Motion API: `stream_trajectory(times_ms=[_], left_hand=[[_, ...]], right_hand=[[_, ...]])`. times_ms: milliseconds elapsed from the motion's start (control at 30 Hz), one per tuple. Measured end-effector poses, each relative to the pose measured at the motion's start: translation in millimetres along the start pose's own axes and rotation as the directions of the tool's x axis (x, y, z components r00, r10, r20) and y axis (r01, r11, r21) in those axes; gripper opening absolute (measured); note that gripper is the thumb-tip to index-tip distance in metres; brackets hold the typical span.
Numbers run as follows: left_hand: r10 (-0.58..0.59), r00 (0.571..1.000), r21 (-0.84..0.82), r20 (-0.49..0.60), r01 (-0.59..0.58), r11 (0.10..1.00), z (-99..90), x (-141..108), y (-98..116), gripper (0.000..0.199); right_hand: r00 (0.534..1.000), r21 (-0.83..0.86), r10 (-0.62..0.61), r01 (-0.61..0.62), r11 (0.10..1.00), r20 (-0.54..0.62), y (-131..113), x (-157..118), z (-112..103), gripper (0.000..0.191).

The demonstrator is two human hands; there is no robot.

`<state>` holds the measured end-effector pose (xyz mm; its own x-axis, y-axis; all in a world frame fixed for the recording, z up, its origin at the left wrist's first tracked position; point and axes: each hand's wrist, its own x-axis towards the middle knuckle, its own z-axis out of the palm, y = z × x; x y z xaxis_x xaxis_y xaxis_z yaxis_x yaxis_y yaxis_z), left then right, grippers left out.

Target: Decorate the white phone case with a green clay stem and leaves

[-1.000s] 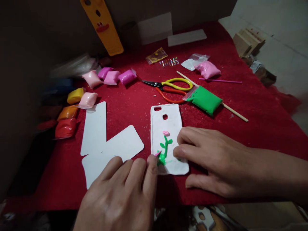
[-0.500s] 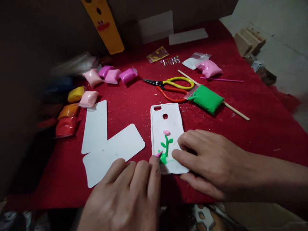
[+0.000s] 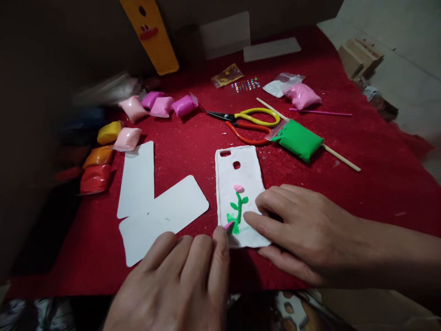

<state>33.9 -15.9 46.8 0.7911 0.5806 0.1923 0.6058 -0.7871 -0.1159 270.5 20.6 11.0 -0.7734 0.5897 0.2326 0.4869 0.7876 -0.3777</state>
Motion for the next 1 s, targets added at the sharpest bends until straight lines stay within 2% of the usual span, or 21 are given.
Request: stream_trajectory(times_ms=[133, 233, 333, 500, 633, 767, 867, 1000], left_hand=[[0.019, 0.997, 0.079, 0.079, -0.025, 0.997, 2.3, 0.7, -3.9, 0.038], [0.003, 0.994, 0.053, 0.105, -0.009, 0.999, 5.3, -4.4, -2.3, 0.042], [-0.022, 0.999, 0.03, 0.046, 0.021, 0.999, 7.3, -8.0, -0.7, 0.043], [0.039, 0.998, 0.103, -0.046, -0.034, 0.994, 5.0, 4.4, -1.7, 0.032], [0.046, 0.998, 0.137, -0.036, -0.041, 0.99, 1.4, 9.3, -0.2, 0.031], [0.051, 0.995, 0.105, -0.087, -0.042, 0.994, 2.1, 4.5, -1.0, 0.034], [0.049, 0.996, 0.075, -0.075, -0.043, 0.996, 3.9, 4.0, -3.1, 0.034], [0.041, 0.994, 0.114, -0.104, -0.029, 0.993, 5.8, 4.8, -1.3, 0.032]], right_hand=[[1.0, -0.003, 0.004, -0.004, 1.0, 0.004, -0.6, -0.2, 0.0, 0.025], [1.0, -0.01, 0.006, -0.006, 1.0, 0.001, -0.3, 0.1, 0.3, 0.024], [1.0, -0.013, 0.001, -0.001, 1.0, -0.002, 0.3, 0.4, 0.7, 0.024], [1.0, -0.011, -0.01, 0.009, 1.0, -0.013, -0.1, -1.1, 0.6, 0.024], [1.0, -0.005, -0.009, 0.009, 1.0, -0.012, -0.3, -1.0, -0.4, 0.025], [1.0, 0.0, -0.007, 0.007, 1.0, -0.001, 0.4, 0.5, -0.6, 0.025], [1.0, -0.008, -0.009, 0.009, 1.0, -0.003, 0.8, 0.8, 0.2, 0.026], [1.0, -0.014, -0.01, 0.01, 1.0, 0.006, 0.5, 0.5, 0.4, 0.025]])
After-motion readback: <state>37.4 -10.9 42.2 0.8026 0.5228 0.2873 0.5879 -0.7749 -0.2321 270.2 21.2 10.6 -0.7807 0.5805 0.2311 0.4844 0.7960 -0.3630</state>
